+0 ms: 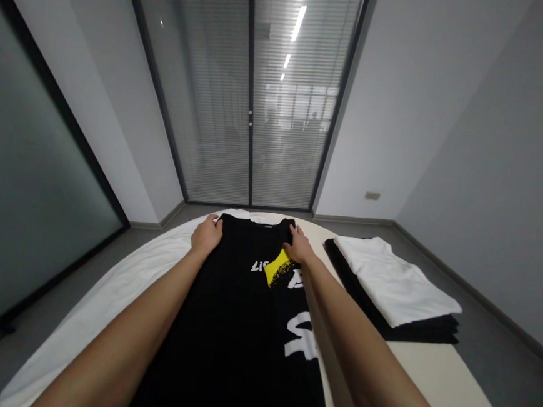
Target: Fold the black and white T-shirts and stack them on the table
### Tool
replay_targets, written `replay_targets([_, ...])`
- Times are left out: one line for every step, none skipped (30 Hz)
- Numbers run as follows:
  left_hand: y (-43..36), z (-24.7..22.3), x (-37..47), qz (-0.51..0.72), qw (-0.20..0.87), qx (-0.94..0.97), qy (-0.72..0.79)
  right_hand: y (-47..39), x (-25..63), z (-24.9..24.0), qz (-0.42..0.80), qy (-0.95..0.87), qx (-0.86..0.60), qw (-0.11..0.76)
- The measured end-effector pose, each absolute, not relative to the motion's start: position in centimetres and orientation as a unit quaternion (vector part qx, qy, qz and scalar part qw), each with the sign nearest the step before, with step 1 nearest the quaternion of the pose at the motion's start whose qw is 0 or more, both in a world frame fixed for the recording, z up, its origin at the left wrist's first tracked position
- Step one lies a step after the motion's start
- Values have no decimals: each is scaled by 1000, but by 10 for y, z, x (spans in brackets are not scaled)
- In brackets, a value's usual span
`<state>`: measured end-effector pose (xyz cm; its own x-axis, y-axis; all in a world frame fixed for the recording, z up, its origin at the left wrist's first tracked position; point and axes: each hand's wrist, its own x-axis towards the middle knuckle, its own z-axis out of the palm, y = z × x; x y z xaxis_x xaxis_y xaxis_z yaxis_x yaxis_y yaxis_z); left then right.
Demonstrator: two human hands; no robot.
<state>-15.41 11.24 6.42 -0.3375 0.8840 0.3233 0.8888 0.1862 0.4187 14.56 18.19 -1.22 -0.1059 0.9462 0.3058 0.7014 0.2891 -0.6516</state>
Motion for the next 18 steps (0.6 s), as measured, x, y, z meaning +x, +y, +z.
replay_targets([107,61,-149,-277,11,-591,-757,177,146,-13,174,-720,-582,336])
replay_targets([100,59,-142,-280,18,-611,-741,171,146,-14,169,-719,-592,323])
replay_targets([91,56,-135,-281,24,-633,-721,165,147,-13,161,-721,-598,310])
replay_targets([80,54,-127,-279,24,-658,-699,158,148,-13,152,-727,-600,297])
replay_targets([67,52,-119,-274,17,-686,-674,150,148,-12,142,-734,-599,286])
replay_targets([52,52,-110,-266,6,-713,-648,142,149,-11,134,-742,-594,279])
replay_targets([35,51,-102,-254,-13,-753,-607,134,150,-10,128,-751,-586,276])
replay_targets([17,52,-93,-238,-49,-812,-530,125,152,-9,120,-761,-576,273])
replay_targets([-2,52,-85,-218,-81,-862,-451,116,154,-9,110,-771,-565,271])
replay_targets([-22,54,-78,-195,-104,-897,-383,107,156,-8,99,-781,-555,269])
replay_targets([-42,55,-71,-174,-116,-920,-333,97,158,-7,88,-790,-545,267])
replay_targets([-62,56,-65,-152,-121,-938,-288,88,161,-6,78,-799,-535,264])
replay_targets([-82,58,-58,-140,-121,-950,-251,79,164,-5,71,-808,-525,258])
replay_targets([-100,59,-52,-139,-116,-958,-223,71,167,-3,68,-818,-514,250])
replay_targets([-116,60,-46,-139,-107,-966,-189,62,171,-1,69,-829,-500,240])
replay_targets([-131,61,-40,-135,-95,-975,-151,54,174,1,71,-840,-487,229])
replay_targets([-144,61,-35,-126,-79,-982,-117,46,177,2,73,-847,-477,221])
replay_targets([-155,62,-30,-108,-58,-989,-80,38,179,3,75,-852,-471,216])
